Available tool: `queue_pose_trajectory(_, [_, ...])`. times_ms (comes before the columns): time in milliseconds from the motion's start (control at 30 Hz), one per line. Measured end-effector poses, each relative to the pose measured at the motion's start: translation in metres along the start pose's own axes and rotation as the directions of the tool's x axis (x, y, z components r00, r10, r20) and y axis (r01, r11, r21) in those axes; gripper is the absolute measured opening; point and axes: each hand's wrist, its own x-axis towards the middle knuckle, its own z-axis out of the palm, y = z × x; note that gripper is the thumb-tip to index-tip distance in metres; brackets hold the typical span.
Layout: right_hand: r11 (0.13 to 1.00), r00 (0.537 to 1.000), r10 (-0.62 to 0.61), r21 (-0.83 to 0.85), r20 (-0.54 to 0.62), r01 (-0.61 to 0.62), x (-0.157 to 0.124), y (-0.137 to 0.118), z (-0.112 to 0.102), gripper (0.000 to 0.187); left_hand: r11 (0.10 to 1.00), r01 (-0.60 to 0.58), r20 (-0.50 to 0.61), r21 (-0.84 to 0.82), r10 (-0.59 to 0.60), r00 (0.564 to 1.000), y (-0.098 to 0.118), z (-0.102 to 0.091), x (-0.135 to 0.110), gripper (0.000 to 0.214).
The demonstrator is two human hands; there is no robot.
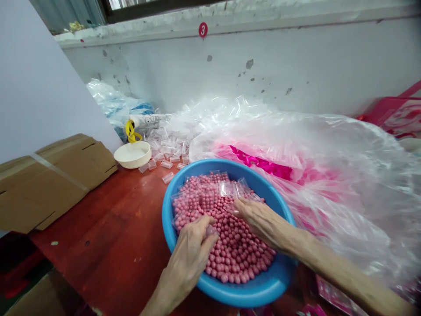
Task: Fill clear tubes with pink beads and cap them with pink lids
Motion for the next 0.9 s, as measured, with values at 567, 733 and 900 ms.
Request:
queue_pose_trajectory(567, [0.994,0.961,-0.076,-0.054,0.266,0.094,-0.001,-0.039,0.017,0.026,0.965,0.141,-0.03,-0.222,-0.151,0.988,0.018,-0.003,0.004,0.024])
queue_pose_trajectory(733, [0.99,0.968,-0.001,0.135,0.25,-0.034,0.003,-0.04,-0.001,0.025,0.932,0.124,-0.11,-0.34,-0.17,0.979,0.016,-0.003,0.004,0.028])
queue_pose_trajectory(900, [0.798,0.96,0.098,0.556,0.263,-0.234,0.001,-0.041,-0.004,0.03,0.925,0.117,-0.129,-0.361,-0.173,0.976,0.013,-0.001,0.003,0.028])
